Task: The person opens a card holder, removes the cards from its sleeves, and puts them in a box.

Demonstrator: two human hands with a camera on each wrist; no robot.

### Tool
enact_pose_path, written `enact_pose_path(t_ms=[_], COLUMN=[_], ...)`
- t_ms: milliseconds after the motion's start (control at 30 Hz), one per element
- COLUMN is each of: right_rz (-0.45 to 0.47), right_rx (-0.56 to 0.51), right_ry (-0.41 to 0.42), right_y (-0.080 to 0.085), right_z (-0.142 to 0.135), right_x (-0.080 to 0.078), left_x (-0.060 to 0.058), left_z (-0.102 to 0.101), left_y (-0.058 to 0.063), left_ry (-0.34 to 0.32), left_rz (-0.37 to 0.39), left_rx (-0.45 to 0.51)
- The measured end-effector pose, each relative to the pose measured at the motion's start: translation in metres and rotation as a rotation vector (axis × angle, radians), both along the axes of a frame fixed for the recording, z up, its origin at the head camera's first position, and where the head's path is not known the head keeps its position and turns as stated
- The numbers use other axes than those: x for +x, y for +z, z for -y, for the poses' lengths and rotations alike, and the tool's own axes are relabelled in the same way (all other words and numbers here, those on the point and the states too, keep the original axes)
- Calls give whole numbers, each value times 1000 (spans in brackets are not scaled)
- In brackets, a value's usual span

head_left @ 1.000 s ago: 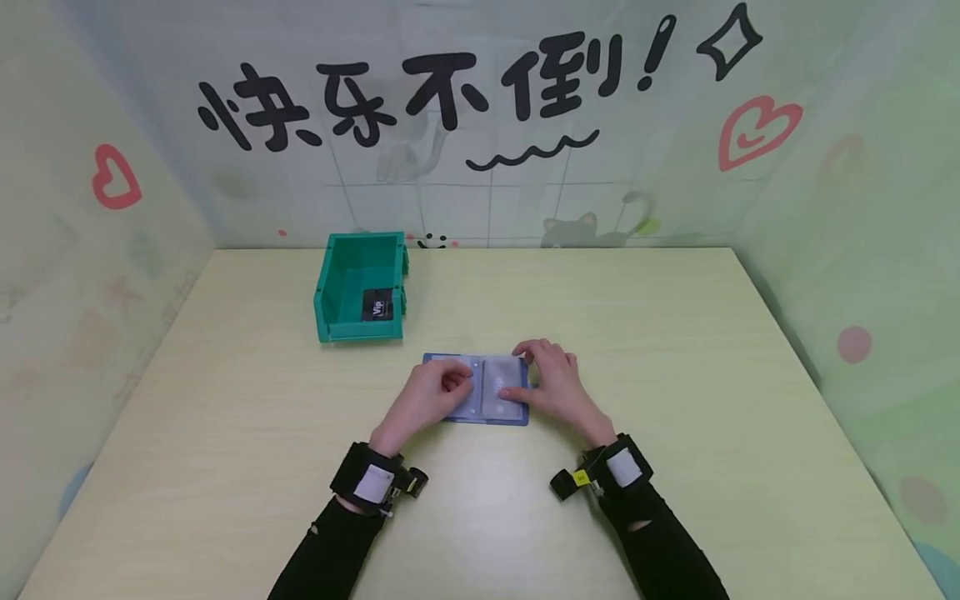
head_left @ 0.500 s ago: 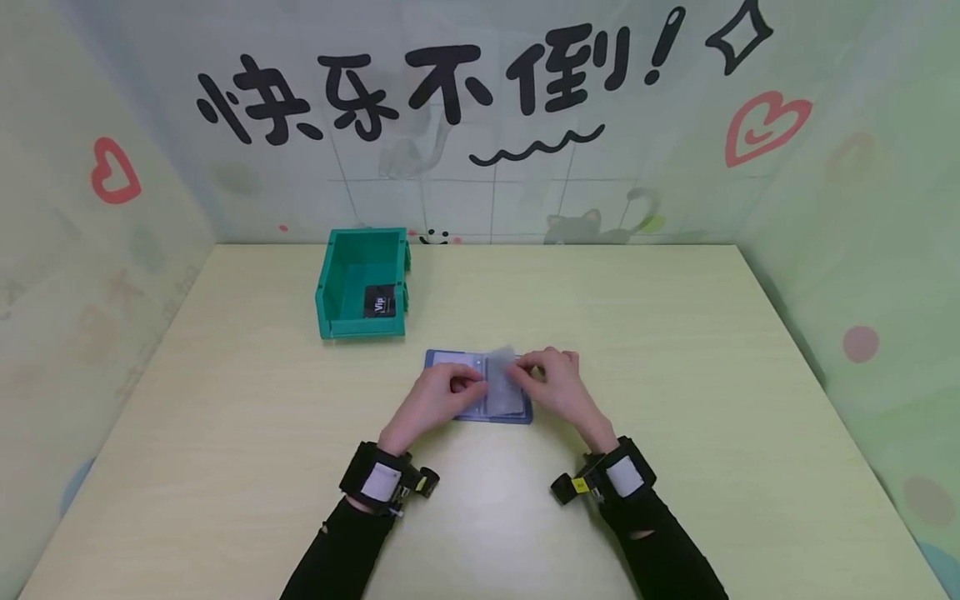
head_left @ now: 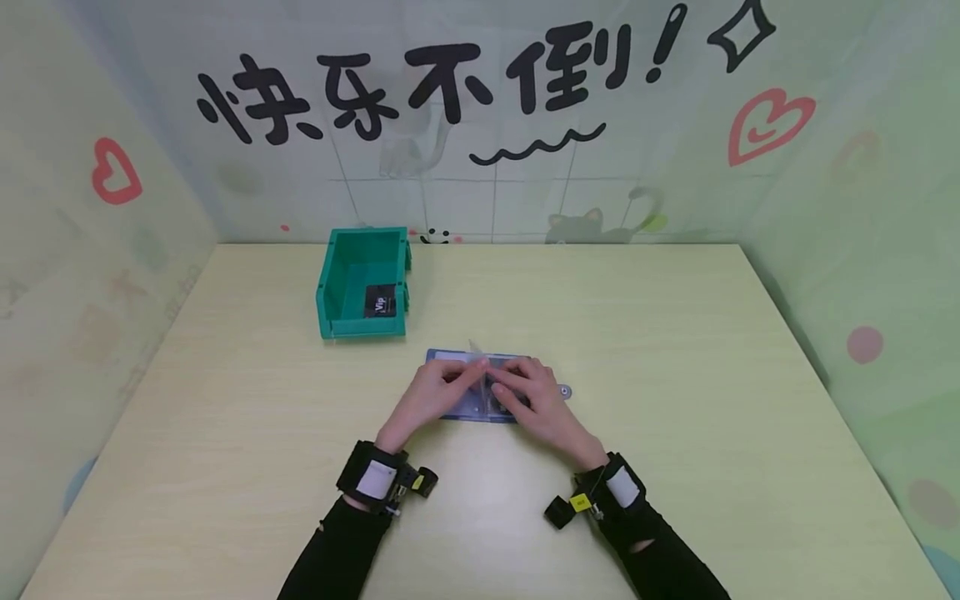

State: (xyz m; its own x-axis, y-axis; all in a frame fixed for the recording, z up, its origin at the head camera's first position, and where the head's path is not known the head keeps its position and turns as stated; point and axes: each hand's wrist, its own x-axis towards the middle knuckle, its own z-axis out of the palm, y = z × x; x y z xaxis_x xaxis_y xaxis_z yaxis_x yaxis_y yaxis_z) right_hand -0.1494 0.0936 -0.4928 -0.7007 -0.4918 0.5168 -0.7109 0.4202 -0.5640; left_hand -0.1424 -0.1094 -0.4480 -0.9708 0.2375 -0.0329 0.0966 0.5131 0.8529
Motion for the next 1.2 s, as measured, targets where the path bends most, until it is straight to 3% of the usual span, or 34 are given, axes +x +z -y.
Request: enact_pose_path(t_ms=[167, 300, 433, 633, 800, 933, 1033, 1200], right_rz=[-48, -26, 19, 50, 67, 84, 101, 112], right_rx=[49, 117, 183, 240, 247, 251, 239, 225], right_ry=[-40, -155, -236, -273, -281, -289, -289, -289], right_y=[0, -1, -2, 1, 3, 4, 5, 2], right_z=[-1, -10, -21, -27, -26, -27, -27, -27], right_x=[0, -3, -7, -9, -10, -10, -10, -11], left_x=[0, 0, 1, 3, 3, 2, 2, 1], left_z=[3, 7, 10, 15, 14, 9, 1, -18], left_y=[2, 1, 2, 6, 5, 3, 2, 4], left_ry=[19, 25, 77, 191, 236, 223, 168, 71], left_rz=[-43, -77, -60, -9, -61, -138, -181, -168], left_rx=[8, 0, -50, -179, -223, -218, -144, -92])
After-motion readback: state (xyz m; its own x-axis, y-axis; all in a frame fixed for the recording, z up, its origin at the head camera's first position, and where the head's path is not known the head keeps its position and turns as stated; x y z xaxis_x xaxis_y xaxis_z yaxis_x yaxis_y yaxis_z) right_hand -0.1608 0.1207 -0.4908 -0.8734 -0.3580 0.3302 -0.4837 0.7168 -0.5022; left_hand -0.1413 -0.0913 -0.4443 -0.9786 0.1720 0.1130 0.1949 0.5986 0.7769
